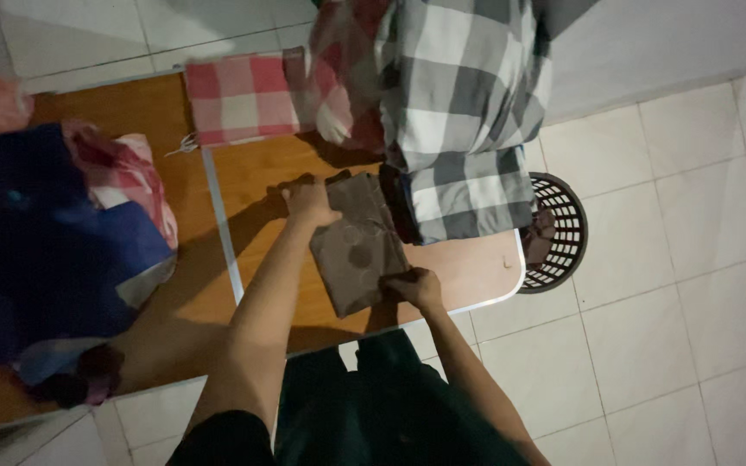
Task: The person folds multiple pieces of clothing and linens on a table, including patterned and solid fabrics. They smooth and fold each item into neat rectangles and stack them on the right side of the table.
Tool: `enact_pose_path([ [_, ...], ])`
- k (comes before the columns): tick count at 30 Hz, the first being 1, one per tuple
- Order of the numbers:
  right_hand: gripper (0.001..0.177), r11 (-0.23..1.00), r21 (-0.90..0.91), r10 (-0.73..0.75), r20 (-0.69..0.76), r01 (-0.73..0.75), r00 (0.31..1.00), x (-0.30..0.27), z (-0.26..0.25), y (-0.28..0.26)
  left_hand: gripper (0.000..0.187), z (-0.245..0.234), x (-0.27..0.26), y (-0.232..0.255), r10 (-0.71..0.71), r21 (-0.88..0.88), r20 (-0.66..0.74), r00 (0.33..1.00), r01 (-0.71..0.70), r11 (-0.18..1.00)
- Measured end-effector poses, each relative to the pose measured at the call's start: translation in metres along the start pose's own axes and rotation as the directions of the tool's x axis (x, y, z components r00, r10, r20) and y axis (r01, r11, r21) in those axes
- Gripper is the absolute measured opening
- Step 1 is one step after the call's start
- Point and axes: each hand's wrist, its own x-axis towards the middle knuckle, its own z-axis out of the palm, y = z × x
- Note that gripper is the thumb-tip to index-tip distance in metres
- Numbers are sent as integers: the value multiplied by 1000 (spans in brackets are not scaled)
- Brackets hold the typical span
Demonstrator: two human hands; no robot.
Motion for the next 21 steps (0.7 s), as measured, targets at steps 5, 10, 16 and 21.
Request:
enact_pose_path([
  [5, 44, 902, 422, -192, 207, 90, 959, -6, -30, 14, 97, 8, 8, -12, 67, 76, 49, 997, -70, 995],
  [10, 56, 817, 429, -440, 33, 385, 897, -40, -143, 16, 91, 2, -74, -29, 197, -571, 254, 947, -17, 821],
  [16, 46, 864, 399, -231, -227, 307, 946, 2, -278, -53, 68, 46, -120, 91, 514, -989, 128, 848, 75, 124],
  [21, 53, 901, 253, -295, -242, 353, 924, 83, -298, -74, 83, 68, -75, 140, 378, -978, -199, 904, -208, -17],
])
